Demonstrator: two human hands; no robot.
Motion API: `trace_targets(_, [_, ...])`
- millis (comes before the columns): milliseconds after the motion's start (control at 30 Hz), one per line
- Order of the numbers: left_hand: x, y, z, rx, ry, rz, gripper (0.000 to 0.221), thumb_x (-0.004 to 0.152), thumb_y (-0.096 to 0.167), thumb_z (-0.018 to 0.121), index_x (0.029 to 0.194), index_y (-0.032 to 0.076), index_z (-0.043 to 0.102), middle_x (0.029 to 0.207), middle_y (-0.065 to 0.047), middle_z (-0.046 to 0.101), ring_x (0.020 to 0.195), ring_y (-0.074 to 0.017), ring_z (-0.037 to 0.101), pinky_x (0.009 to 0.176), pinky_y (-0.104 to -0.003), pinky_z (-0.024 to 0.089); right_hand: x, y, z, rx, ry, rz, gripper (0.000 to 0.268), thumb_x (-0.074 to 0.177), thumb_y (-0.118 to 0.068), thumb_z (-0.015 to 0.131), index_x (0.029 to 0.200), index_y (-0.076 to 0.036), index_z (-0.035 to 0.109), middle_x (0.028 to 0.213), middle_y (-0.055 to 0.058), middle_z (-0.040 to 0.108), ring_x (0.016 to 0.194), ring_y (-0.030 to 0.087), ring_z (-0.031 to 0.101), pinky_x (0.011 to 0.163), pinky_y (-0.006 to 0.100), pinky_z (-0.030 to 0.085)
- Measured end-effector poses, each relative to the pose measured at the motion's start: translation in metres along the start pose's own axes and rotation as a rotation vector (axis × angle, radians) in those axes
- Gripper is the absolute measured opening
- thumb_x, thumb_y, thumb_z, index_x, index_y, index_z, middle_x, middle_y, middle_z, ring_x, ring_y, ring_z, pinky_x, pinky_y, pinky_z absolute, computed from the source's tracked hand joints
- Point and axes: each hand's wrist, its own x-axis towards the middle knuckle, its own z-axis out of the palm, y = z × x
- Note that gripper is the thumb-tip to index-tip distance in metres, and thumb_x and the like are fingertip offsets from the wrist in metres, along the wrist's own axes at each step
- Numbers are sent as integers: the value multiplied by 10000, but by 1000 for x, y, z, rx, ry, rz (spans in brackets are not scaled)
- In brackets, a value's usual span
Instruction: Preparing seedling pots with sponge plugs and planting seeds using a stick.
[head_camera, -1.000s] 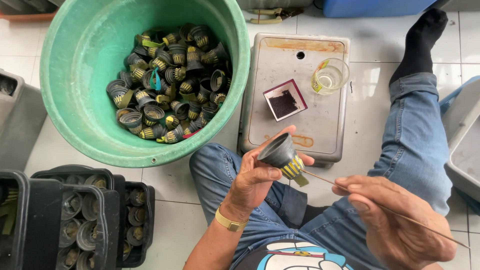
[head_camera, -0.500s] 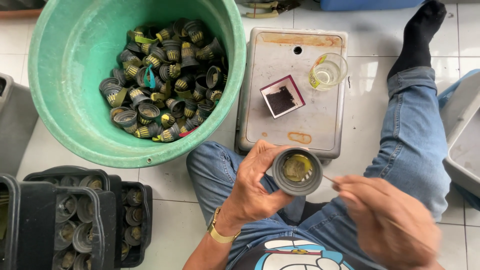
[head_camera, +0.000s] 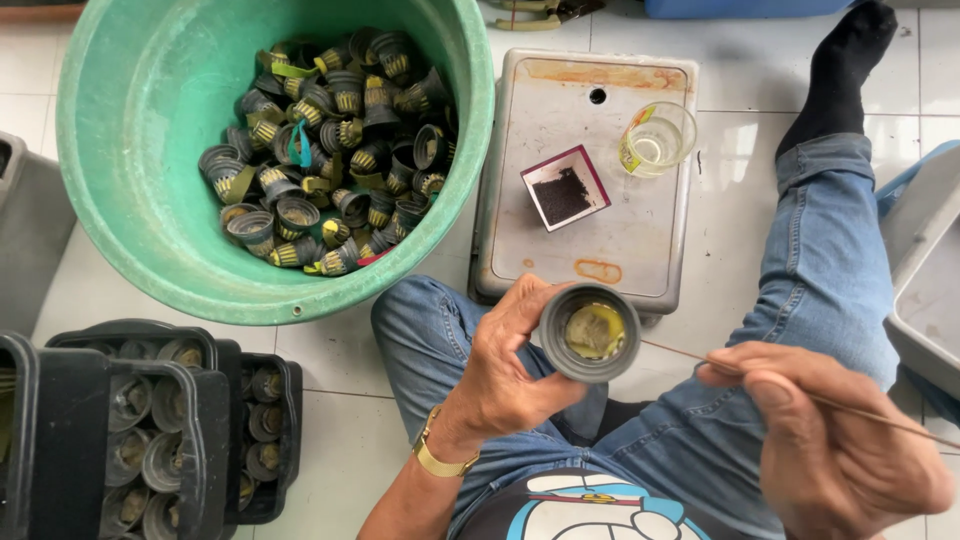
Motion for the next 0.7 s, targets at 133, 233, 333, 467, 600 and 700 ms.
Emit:
trace_targets(133, [2,-4,-2,-170,-20,-3,612,758,-13,760,1356,19,634,1204,-104,663,1116,-208,643,1031,-299,516,-13,17,-23,145,-67,-2,157,1080,-92,590,1105,62,611,993,228,714,912,277,762,854,380,655])
trace_targets(233, [8,6,-8,-20,-54,149,611,759,-13,738,1353,20,597,1240,-122,687,1202,-219,640,1102,-300,494,-12,23,-38,122,-160,-138,200,1020,-189,607,1080,1,612,1005,195,721,943,277,772,868,384,661])
trace_targets(333, [5,7,-11,-235,-159,-37,658,790,-3,654,1444,19,583,1285,-116,681,1229,-210,692,1119,-303,537,1,-9,-28,-87,-270,-215,176,957,-192,644,1025,-31,625,984,168,739,911,263,782,823,380,647])
trace_targets(467, [-1,-1,-9,-195,-231,-62,660,784,46,710,1434,-14,615,1155,-106,693,1059,-183,667,984,-288,545,13,-29,-10,-225,-341,-223,150,924,-139,681,1017,-30,633,940,140,758,866,243,788,770,361,627])
trace_targets(600, [-3,-14,-5,-459,-274,-150,591,824,49,696,1396,-68,611,1223,-126,674,1146,-194,650,1082,-307,514,20,-25,-4,-162,-337,-312,174,907,-124,694,1026,-21,621,916,132,751,822,242,780,711,341,603])
trace_targets(700, [-5,-23,-2,-524,-303,-214,610,796,61,700,1383,-85,622,1221,-143,665,1108,-199,640,1068,-312,514,27,-19,-3,-107,-319,-374,173,926,-89,685,1041,8,600,910,152,736,793,252,771,677,331,607])
